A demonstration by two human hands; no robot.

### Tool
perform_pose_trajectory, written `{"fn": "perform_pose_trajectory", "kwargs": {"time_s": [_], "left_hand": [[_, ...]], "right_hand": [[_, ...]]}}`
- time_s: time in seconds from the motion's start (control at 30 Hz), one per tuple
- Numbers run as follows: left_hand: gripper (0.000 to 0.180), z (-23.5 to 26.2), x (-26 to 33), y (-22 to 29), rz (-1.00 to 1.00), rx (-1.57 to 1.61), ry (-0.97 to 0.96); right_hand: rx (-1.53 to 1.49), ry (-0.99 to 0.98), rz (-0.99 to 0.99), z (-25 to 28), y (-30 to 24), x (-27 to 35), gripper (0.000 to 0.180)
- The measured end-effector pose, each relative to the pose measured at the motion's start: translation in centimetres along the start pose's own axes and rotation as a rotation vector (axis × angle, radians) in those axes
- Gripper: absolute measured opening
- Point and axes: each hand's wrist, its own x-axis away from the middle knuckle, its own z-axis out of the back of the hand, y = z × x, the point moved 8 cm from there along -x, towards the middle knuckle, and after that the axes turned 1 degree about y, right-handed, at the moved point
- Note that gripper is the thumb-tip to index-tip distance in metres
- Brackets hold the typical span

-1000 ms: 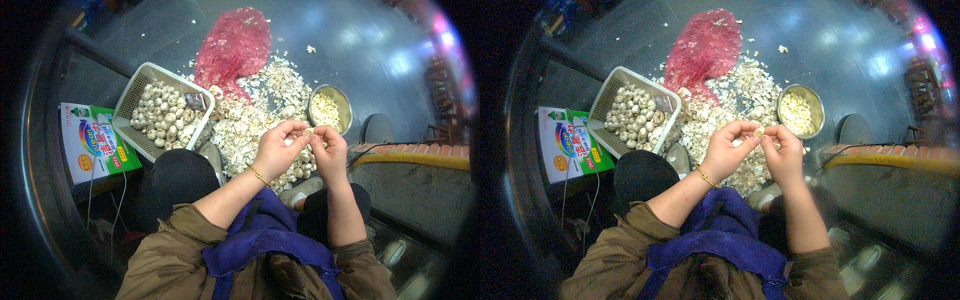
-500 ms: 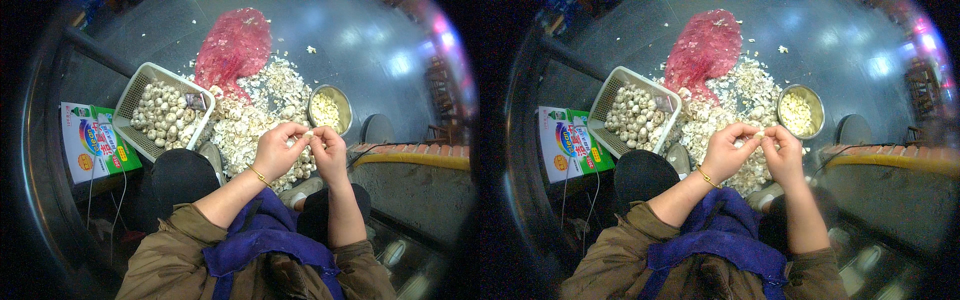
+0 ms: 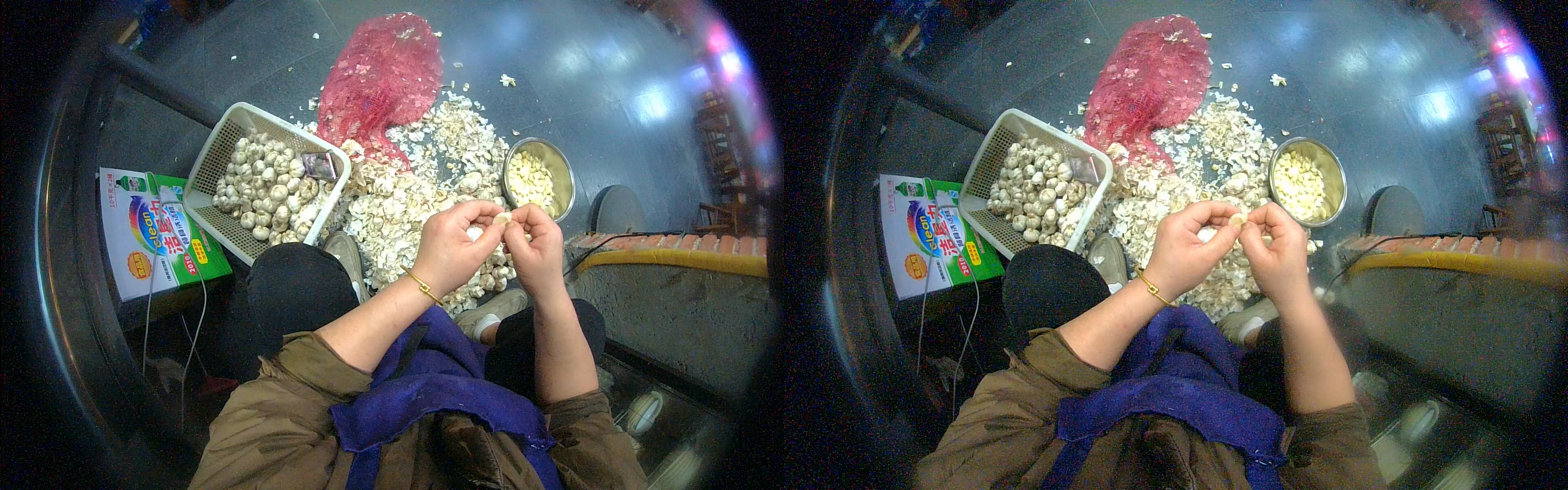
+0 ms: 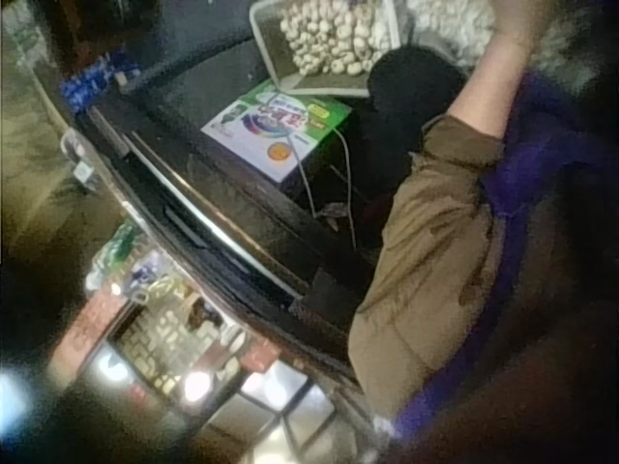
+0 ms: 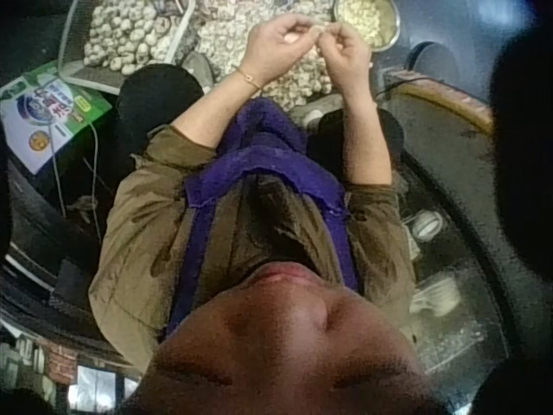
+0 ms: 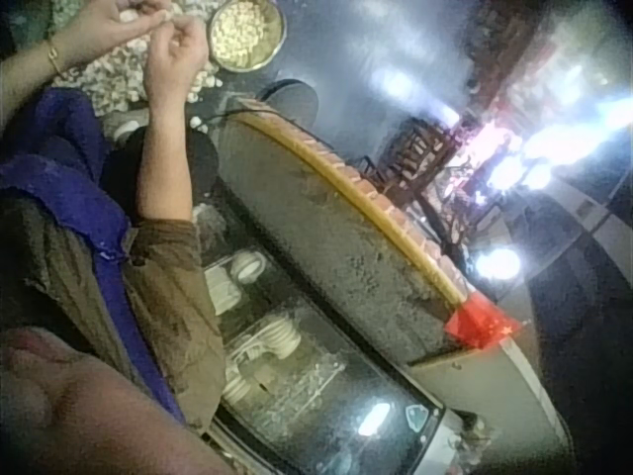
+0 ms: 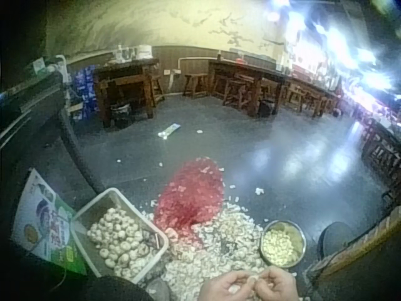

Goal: The person sits on the floor and peels garlic cloves by hand, separating the skins and placing the peeled cloves into a metal bowl. The unpeeled garlic is in a white basket, and the discarded skins accumulate on the floor.

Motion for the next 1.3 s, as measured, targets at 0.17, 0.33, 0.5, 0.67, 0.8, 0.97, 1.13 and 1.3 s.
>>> {"fn": "perform_pose_trajectory", "kwargs": {"time_s": [0.17, 0.33, 0.5, 0.67, 0.8, 0.97, 1.13, 1.3], "left_hand": [[0.025, 0.4, -0.3, -1.4, 0.17, 0.165, 0.042], [0.026, 0.4, -0.2, -2.1, 0.349, 0.644, 0.088], [0.025, 0.0, -0.1, -1.9, 0.388, 0.673, 0.04], [0.026, -0.3, 0.0, -2.1, 0.381, 0.672, 0.005], [0.025, -0.4, 0.2, -3.0, 0.394, 0.539, -0.001], [0.022, 0.0, -0.4, -2.7, 0.167, 0.135, -0.001], [0.019, 0.0, -0.4, -2.1, 0.046, -0.008, -0.015], [0.017, -0.1, -0.3, -1.7, 0.045, -0.112, -0.053]], "right_hand": [[-0.039, 0.036, 0.009, 0.0, -0.1, 0.0, 0.007], [-0.277, 0.102, -0.103, 1.1, 0.6, 0.2, 0.009], [-0.027, 0.141, 0.012, 1.2, -0.1, -0.1, 0.01], [-0.066, 0.164, 0.122, 0.6, -1.2, 0.3, 0.01], [0.165, 0.108, 0.203, 0.2, -2.6, 0.4, 0.013], [0.326, 0.134, 0.357, -0.3, -3.9, 0.4, 0.012], [0.261, 0.074, 0.262, 0.3, -3.0, 0.1, 0.01], [0.23, -0.031, 0.142, 0.5, -2.1, -0.1, 0.01]]}}
